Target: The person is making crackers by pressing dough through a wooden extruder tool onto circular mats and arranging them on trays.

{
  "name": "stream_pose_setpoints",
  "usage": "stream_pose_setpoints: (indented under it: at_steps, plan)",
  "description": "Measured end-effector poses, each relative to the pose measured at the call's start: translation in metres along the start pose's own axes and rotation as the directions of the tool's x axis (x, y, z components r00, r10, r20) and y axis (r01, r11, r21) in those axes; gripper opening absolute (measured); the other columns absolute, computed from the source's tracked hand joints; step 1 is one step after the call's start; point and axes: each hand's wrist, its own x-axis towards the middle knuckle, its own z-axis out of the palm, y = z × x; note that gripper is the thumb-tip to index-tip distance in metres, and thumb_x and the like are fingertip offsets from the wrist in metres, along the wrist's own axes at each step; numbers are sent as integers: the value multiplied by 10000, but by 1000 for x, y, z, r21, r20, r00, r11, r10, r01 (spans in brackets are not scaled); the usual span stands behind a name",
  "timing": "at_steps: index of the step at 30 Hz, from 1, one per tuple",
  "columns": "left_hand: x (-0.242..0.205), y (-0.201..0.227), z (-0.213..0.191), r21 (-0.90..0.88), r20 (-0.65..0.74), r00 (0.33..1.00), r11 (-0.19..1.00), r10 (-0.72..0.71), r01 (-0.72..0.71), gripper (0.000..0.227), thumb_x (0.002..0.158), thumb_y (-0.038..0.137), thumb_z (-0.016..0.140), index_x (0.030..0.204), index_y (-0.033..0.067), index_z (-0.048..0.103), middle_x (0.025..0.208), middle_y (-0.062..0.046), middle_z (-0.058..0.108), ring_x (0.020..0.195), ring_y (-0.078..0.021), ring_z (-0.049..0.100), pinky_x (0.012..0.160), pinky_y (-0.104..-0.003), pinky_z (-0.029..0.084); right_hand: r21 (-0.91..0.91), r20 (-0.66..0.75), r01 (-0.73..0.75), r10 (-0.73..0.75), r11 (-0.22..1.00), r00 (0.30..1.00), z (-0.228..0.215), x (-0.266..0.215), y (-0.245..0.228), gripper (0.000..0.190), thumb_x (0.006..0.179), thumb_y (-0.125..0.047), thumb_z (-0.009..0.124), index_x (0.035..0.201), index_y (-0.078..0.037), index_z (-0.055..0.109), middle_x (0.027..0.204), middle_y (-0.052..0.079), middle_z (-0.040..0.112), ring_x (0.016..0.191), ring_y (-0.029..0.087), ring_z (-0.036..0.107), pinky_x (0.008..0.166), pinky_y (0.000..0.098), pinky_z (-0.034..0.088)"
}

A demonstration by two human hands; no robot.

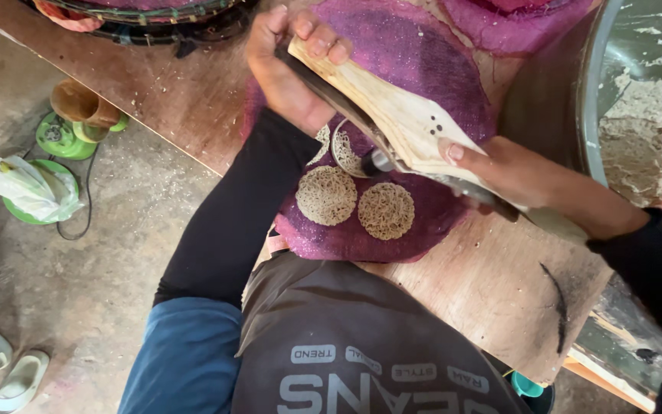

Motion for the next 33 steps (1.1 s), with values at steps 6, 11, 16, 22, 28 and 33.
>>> stream_pose_setpoints:
  at_steps: [6, 11, 16, 22, 28, 33]
  plan:
    - [13, -11, -12, -25, 41, 999, 1000, -6, 7, 258, 993, 287, 483, 787, 131, 492, 713, 24, 495, 624, -133, 502, 642, -356, 466, -133, -171, 45, -67, 990, 983, -9, -4, 2, 896, 886, -758, 483, 694, 85, 714, 532, 155, 623, 491, 256, 667, 471, 414, 522]
    - [22, 10, -12, 133, 258, 965, 988, 38, -75, 322, 1071, 339, 463, 823, 135, 474, 685, 30, 469, 599, -96, 476, 578, -282, 448, -205, -306, 148, -207, 968, 929, 5, 5, -9, 807, 902, -719, 530, 829, 61, 727, 539, 187, 583, 512, 251, 612, 523, 447, 493]
    - [19, 35, 7, 71, 318, 940, 986, 123, -153, 299, 1000, 398, 468, 826, 155, 479, 769, 29, 510, 619, -88, 498, 538, -273, 461, -180, -348, 271, -319, 946, 882, 24, 15, -28, 745, 889, -701, 556, 912, 20, 743, 524, 106, 592, 516, 200, 628, 523, 420, 488]
    - [-2, 50, 28, 209, 330, 944, 977, -24, -48, 354, 1059, 466, 465, 993, 127, 546, 896, 18, 568, 841, -114, 585, 802, -295, 488, -55, -335, 316, -316, 947, 888, 26, 9, -31, 674, 956, -606, 585, 841, 40, 739, 570, 95, 591, 547, 159, 560, 520, 372, 464]
    - [-4, 55, 3, 418, 198, 972, 908, -128, 34, 623, 1086, 579, 463, 1400, 52, 571, 1272, -112, 649, 1228, -268, 603, 1167, -421, 436, 199, -352, 330, -247, 923, 903, 16, -9, -11, 543, 939, -518, 652, 927, 13, 765, 625, -1, 571, 571, 96, 497, 496, 325, 395]
    - [-13, -1, -41, 805, -41, 907, -552, -419, -218, 636, 1005, 510, 480, 1458, 64, 507, 1456, -222, 436, 1367, -365, 383, 1125, -491, 286, 241, -391, 446, -334, 862, 858, 29, -2, 7, 514, 952, -487, 648, 908, 14, 756, 633, -14, 556, 587, 70, 461, 501, 299, 367]
